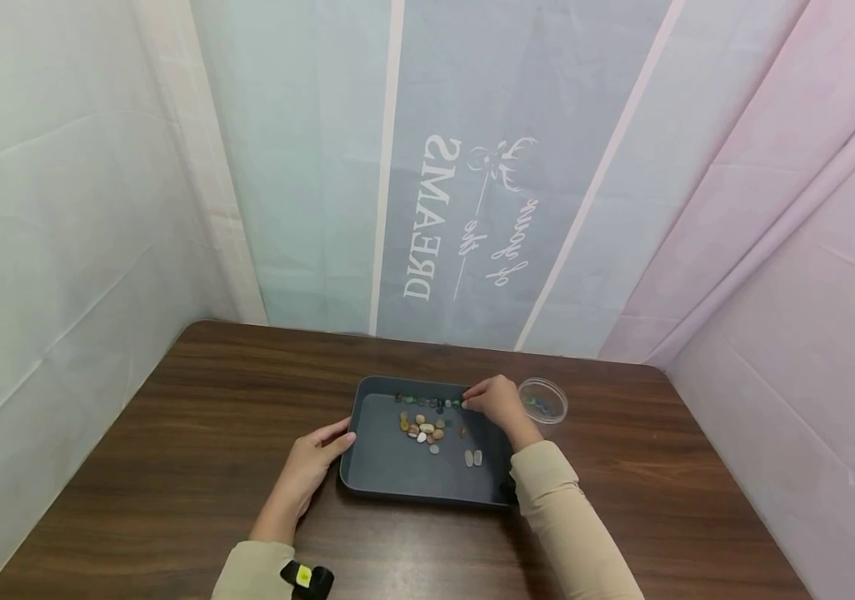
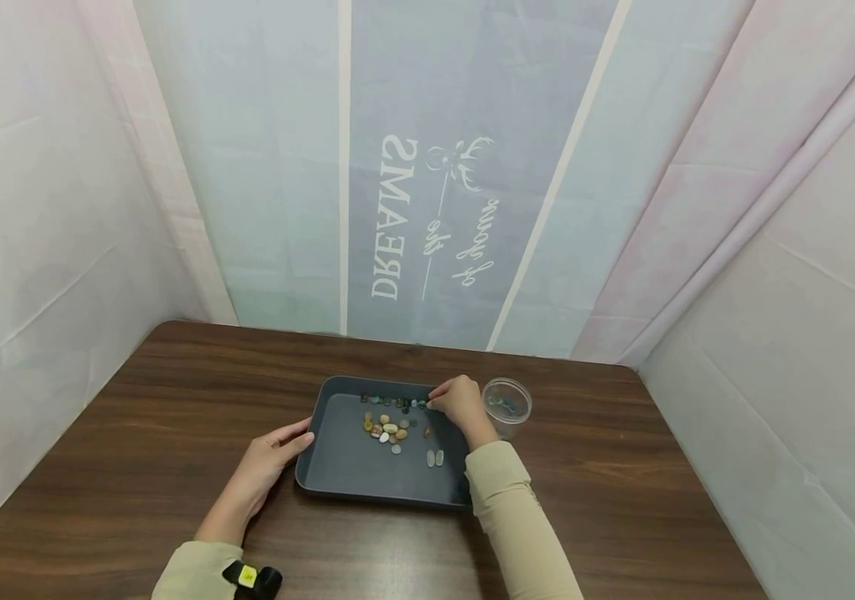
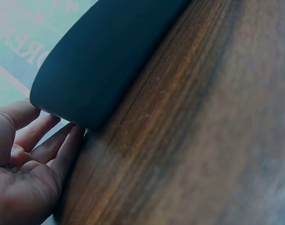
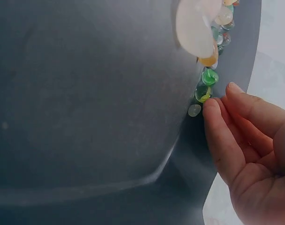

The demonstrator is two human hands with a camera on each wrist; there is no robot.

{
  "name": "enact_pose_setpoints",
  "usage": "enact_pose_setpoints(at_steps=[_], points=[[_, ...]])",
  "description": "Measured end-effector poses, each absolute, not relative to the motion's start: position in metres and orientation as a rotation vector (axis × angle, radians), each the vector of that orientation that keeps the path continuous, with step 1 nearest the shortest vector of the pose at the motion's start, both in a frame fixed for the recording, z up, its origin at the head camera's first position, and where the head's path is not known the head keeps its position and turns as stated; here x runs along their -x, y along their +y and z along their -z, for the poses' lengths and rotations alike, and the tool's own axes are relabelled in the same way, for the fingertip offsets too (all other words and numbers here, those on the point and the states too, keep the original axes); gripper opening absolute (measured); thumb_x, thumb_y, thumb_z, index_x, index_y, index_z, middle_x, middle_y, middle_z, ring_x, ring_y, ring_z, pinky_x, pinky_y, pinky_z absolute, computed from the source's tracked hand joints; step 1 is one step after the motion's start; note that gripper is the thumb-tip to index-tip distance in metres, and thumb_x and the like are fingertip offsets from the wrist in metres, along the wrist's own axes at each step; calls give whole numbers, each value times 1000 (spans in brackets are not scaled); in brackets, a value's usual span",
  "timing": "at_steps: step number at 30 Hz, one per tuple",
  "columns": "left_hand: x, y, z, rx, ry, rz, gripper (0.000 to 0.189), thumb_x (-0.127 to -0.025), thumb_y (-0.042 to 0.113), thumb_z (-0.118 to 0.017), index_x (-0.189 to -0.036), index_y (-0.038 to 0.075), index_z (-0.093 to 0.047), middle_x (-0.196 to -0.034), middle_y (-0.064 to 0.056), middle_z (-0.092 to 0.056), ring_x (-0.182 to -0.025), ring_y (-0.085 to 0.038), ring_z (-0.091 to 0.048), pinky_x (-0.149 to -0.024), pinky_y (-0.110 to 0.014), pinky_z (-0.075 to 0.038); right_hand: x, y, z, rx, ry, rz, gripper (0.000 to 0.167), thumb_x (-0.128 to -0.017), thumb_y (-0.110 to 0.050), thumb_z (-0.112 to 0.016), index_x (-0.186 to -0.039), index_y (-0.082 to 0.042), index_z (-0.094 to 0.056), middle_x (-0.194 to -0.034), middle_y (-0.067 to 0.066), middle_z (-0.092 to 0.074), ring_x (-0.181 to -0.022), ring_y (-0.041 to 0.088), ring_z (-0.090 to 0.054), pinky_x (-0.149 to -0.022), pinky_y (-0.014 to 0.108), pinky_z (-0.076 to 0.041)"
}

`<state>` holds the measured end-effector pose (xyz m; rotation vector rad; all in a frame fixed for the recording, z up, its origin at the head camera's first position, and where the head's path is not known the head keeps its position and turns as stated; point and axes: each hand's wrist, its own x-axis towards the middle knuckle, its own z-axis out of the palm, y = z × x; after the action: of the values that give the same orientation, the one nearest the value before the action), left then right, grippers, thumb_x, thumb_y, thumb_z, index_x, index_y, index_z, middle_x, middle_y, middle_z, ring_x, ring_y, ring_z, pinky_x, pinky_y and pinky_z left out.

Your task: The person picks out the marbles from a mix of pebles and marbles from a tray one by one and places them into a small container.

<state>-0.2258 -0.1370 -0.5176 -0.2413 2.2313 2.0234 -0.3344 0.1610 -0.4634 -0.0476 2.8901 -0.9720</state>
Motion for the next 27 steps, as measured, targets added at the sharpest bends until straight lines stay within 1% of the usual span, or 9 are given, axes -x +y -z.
enact_pose_setpoints(at_steps=[4, 10, 19, 27], points=[[226, -138, 517, 241, 2236, -2023, 50, -97, 31, -64, -141, 9, -57, -148, -16, -52, -144, -39, -38, -117, -56, -32, 335, 158, 464, 74, 2905, 937, 10, -82, -8, -79, -92, -5, -80, -95, 13, -77, -78, 20, -72, -69, 36, -59], [225, -138, 518, 248, 2225, -2033, 47, -97, 28, -64, -141, 10, -57, -148, -16, -52, -144, -37, -40, -118, -54, -33, 335, 155, 468, 75, 2897, 896, 9, -80, -7, -80, -89, -5, -81, -88, 12, -78, -73, 16, -72, -66, 32, -60], [225, -138, 516, 258, 2228, -2028, 46, -98, 27, -64, -140, 10, -58, -148, -16, -52, -144, -37, -39, -118, -55, -32, 335, 150, 468, 86, 2908, 892, 7, -79, -4, -80, -86, -4, -81, -85, 11, -78, -69, 14, -70, -64, 31, -59], [225, -138, 517, 264, 2220, -2048, 45, -97, 25, -64, -139, 9, -59, -146, -16, -55, -143, -37, -41, -117, -54, -34, 335, 155, 468, 101, 2890, 1007, 7, -80, -7, -81, -86, -5, -81, -85, 10, -78, -70, 14, -72, -65, 32, -60]])
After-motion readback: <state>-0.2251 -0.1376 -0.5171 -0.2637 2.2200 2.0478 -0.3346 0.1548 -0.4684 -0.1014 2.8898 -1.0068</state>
